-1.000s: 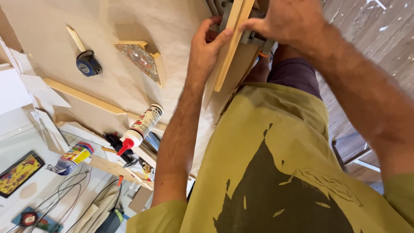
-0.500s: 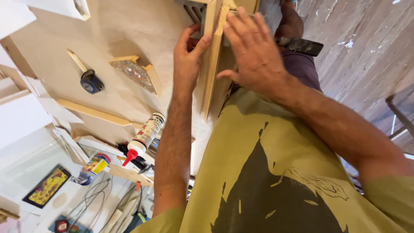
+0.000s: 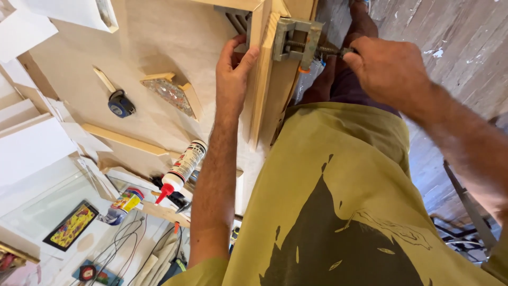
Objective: The person assembles wooden frames by applying wood glue to the ends of wooden planks and joining them using a corner clamp jig. They secure the joints with clamps and tighten them to hold the pieces in place while the glue sets.
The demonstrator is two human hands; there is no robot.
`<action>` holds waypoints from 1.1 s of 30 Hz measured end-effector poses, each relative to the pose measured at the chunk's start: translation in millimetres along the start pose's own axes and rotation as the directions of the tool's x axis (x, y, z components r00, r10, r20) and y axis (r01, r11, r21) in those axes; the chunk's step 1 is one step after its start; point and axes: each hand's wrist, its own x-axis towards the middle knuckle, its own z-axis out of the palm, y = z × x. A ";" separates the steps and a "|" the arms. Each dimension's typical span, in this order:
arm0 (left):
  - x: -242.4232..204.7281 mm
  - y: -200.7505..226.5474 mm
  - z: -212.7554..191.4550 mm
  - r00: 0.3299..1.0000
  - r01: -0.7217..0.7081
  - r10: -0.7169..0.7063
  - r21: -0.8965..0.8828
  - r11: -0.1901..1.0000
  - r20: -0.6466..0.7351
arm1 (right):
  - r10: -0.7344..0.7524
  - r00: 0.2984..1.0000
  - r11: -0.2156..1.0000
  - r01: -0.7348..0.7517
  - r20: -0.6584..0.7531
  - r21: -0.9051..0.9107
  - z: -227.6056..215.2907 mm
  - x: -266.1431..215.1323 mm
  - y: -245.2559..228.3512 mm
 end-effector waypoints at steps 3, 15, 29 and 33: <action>-1.5 -2.0 -1.1 1.000 -0.021 0.021 -0.013 1.000 0.018 | 0.024 0.951 0.954 -0.114 0.309 0.277 -9.8 16.1 11.9; 1.0 0.4 -1.8 0.998 -0.063 0.064 -0.058 0.996 0.018 | -0.145 0.955 0.987 0.158 0.258 -0.029 -14.5 31.0 -7.1; -9.0 22.2 -10.3 0.995 0.087 -0.086 -0.026 0.996 0.050 | -0.004 0.947 0.901 0.144 -0.322 0.410 -70.7 102.0 -89.3; -7.5 19.7 -10.5 0.997 0.062 -0.061 -0.022 0.998 0.054 | 0.128 0.976 0.902 -0.042 -0.173 0.430 -47.9 127.5 -109.0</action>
